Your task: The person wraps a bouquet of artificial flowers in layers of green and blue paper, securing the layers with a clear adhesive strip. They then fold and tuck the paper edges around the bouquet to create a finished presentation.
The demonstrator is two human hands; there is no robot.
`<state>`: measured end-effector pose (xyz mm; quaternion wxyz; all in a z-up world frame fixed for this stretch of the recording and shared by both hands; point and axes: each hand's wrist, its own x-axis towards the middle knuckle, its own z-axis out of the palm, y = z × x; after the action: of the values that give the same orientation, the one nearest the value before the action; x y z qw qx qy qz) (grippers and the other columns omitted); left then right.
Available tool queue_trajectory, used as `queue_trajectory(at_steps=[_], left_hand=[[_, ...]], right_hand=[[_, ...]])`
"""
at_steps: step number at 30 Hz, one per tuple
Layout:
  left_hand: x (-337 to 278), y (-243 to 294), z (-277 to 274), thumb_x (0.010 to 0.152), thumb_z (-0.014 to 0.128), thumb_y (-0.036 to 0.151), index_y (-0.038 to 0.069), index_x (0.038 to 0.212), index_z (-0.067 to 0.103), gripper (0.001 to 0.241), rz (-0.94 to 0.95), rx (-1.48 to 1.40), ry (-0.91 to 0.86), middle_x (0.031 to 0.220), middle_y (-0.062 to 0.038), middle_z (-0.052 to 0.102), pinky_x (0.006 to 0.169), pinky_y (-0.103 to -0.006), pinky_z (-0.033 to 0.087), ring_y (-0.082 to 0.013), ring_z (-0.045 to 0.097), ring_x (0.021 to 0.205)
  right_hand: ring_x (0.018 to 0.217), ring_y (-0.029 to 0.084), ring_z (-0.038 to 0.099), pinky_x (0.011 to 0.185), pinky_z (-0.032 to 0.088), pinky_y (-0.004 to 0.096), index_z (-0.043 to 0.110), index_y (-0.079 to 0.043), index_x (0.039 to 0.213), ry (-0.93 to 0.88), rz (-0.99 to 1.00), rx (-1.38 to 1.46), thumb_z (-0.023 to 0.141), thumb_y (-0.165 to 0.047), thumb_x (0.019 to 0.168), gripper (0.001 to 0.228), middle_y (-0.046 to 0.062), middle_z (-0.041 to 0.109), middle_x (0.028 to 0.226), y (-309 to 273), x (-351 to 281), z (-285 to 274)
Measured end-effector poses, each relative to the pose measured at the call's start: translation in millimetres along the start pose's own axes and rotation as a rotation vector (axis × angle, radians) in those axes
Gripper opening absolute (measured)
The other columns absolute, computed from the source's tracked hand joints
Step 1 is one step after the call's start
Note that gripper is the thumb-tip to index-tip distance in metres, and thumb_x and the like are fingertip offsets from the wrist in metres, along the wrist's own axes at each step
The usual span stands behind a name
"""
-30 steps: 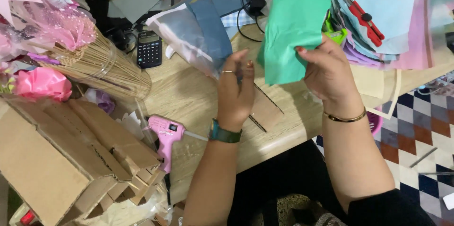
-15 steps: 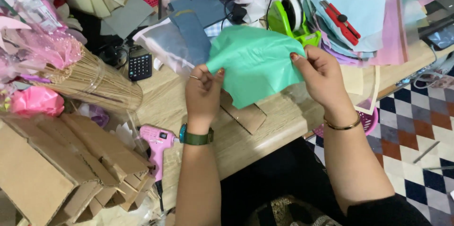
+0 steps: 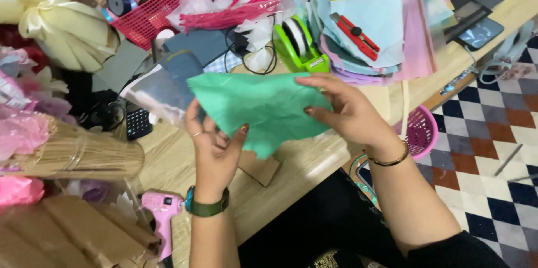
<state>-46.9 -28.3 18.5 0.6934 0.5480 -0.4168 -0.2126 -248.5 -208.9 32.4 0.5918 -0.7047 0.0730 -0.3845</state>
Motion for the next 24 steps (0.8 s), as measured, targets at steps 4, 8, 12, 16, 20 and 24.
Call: queue_trajectory(at_steps=[4,8,12,16,20,24], left_hand=[[15.0,13.7,22.6,0.09,0.064,-0.011,0.011,0.144,0.021,0.072,0.024,0.086,-0.018,0.144,-0.011,0.046,0.095,-0.037,0.061,-0.0264,0.067,0.113],[30.8,54.3,51.7,0.093,0.061,-0.012,0.006,0.132,0.041,0.048,0.111,0.272,-0.073,0.147,-0.011,0.039,0.086,-0.0291,0.066,-0.0244,0.065,0.113],[78.7,100.6,88.9,0.098,0.067,-0.013,0.012,0.156,0.037,0.07,0.344,0.429,-0.348,0.167,-0.018,0.029,0.1,-0.0232,0.061,-0.0258,0.032,0.16],[150.4,77.2,130.5,0.112,0.073,0.008,0.012,0.163,0.031,0.066,0.598,0.523,-0.383,0.172,-0.011,0.037,0.151,-0.0521,0.019,-0.0301,0.037,0.168],[216.7,-14.7,164.9,0.09,0.068,-0.017,0.016,0.154,0.037,0.078,0.355,0.35,-0.387,0.164,-0.015,0.035,0.132,-0.042,0.025,-0.0315,0.027,0.158],[241.5,-66.1,187.5,0.085,0.07,-0.007,0.007,0.139,0.051,0.059,0.197,0.422,-0.423,0.128,-0.016,0.059,0.115,-0.0526,0.036,-0.0333,0.053,0.131]], right_hand=[[0.132,0.026,0.053,0.112,0.044,0.046,0.061,-0.006,0.142,0.01,-0.035,-0.103,0.069,0.008,0.089,0.056,0.017,0.056,0.141,1.6,-0.4,-23.9],[0.141,0.022,0.045,0.123,0.03,0.046,0.057,-0.006,0.146,0.066,-0.132,-0.121,0.07,0.011,0.09,0.06,0.014,0.056,0.144,-6.1,6.3,-55.0],[0.169,0.021,0.016,0.149,0.012,0.037,0.021,-0.006,0.166,-0.069,-0.403,-0.174,0.059,0.018,0.098,0.082,0.01,0.02,0.177,-21.0,3.4,-121.5],[0.173,0.016,0.014,0.153,0.012,0.035,0.02,-0.011,0.17,0.05,-0.493,-0.261,0.056,0.017,0.107,0.078,0.003,0.018,0.179,-13.5,21.0,-160.6],[0.109,0.017,0.046,0.098,0.033,0.036,0.049,-0.019,0.127,0.432,0.065,-0.134,0.041,0.012,0.094,0.046,-0.001,0.046,0.123,47.6,44.1,-171.0],[0.088,0.021,0.071,0.078,0.052,0.037,0.076,-0.014,0.115,0.38,0.409,-0.531,0.057,-0.004,0.088,0.034,0.008,0.074,0.094,165.3,15.4,-208.2]])
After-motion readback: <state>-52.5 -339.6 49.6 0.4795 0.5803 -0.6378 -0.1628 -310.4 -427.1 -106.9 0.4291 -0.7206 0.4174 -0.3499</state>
